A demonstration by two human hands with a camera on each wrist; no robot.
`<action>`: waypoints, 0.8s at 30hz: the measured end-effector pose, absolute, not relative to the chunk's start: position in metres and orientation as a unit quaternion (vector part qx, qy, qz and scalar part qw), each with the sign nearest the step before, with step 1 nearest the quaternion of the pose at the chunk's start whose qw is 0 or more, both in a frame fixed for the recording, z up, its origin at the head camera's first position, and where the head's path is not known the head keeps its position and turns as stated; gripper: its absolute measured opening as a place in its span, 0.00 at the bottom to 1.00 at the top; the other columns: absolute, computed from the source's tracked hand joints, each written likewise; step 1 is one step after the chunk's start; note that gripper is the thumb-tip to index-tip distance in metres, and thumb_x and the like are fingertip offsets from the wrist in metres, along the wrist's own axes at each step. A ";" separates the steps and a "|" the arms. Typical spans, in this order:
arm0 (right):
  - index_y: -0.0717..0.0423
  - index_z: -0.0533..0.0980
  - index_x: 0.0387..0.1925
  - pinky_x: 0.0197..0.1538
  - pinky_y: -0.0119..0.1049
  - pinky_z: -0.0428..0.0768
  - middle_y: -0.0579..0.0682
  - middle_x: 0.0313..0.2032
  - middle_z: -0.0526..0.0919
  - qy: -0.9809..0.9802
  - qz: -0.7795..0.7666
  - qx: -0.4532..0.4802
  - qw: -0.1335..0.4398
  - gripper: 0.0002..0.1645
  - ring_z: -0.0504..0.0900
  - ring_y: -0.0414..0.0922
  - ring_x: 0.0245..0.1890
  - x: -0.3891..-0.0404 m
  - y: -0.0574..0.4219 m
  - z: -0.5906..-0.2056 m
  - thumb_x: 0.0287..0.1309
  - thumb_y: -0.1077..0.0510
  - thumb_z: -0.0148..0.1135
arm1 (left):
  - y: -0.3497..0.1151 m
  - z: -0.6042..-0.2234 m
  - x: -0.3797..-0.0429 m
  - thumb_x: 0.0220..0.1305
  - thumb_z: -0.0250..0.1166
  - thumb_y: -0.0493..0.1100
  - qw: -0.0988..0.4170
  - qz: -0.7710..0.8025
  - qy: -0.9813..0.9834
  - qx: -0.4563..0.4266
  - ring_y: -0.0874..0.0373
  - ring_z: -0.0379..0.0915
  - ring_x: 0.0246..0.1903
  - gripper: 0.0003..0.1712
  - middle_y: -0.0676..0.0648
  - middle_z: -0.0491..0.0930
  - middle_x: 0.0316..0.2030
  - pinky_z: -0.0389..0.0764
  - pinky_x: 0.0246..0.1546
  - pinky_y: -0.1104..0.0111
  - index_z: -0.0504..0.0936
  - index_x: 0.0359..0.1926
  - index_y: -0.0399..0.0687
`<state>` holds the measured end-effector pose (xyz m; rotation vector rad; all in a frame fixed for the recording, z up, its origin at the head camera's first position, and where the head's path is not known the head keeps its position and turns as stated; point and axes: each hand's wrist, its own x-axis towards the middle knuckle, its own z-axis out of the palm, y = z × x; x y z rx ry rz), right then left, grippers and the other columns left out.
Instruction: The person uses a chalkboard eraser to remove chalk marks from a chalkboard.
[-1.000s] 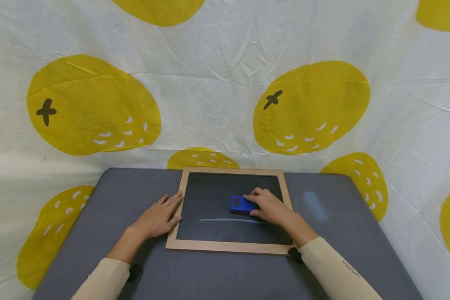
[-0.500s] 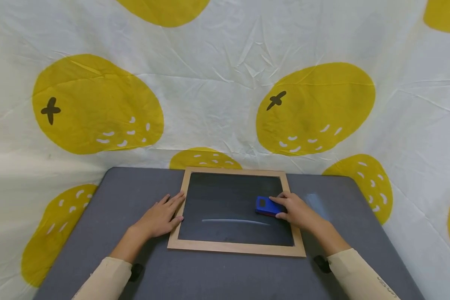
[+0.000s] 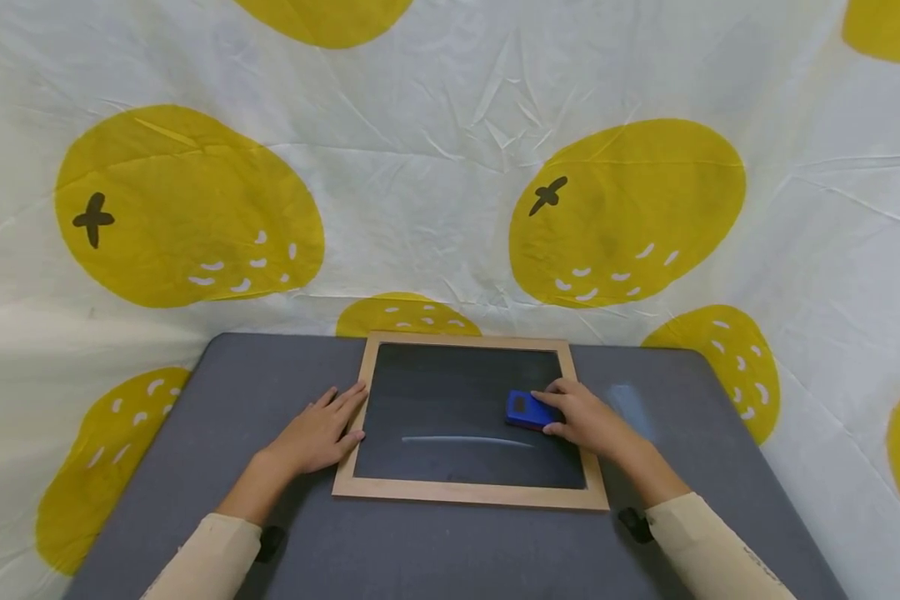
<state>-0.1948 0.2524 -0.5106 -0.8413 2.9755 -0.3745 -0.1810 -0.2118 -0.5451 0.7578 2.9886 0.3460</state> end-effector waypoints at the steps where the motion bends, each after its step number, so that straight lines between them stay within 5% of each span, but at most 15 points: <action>1: 0.61 0.77 0.66 0.56 0.55 0.80 0.60 0.54 0.80 0.955 -0.119 -0.272 0.014 0.36 0.79 0.56 0.51 -0.194 0.248 -0.510 0.58 0.55 0.77 | -0.212 -0.545 -0.181 0.76 0.58 0.56 0.020 0.112 0.963 0.243 0.27 0.58 0.74 0.40 0.46 0.55 0.81 0.66 0.64 0.29 0.58 0.81 0.48; 24: 0.50 0.74 0.72 0.60 0.43 0.80 0.53 0.60 0.79 0.944 -0.024 -0.326 0.036 0.37 0.78 0.51 0.53 -0.216 0.063 -0.506 0.65 0.43 0.69 | -0.209 -0.543 -0.182 0.76 0.57 0.56 0.031 0.105 0.967 0.231 0.27 0.58 0.74 0.40 0.47 0.54 0.81 0.66 0.64 0.29 0.57 0.82 0.49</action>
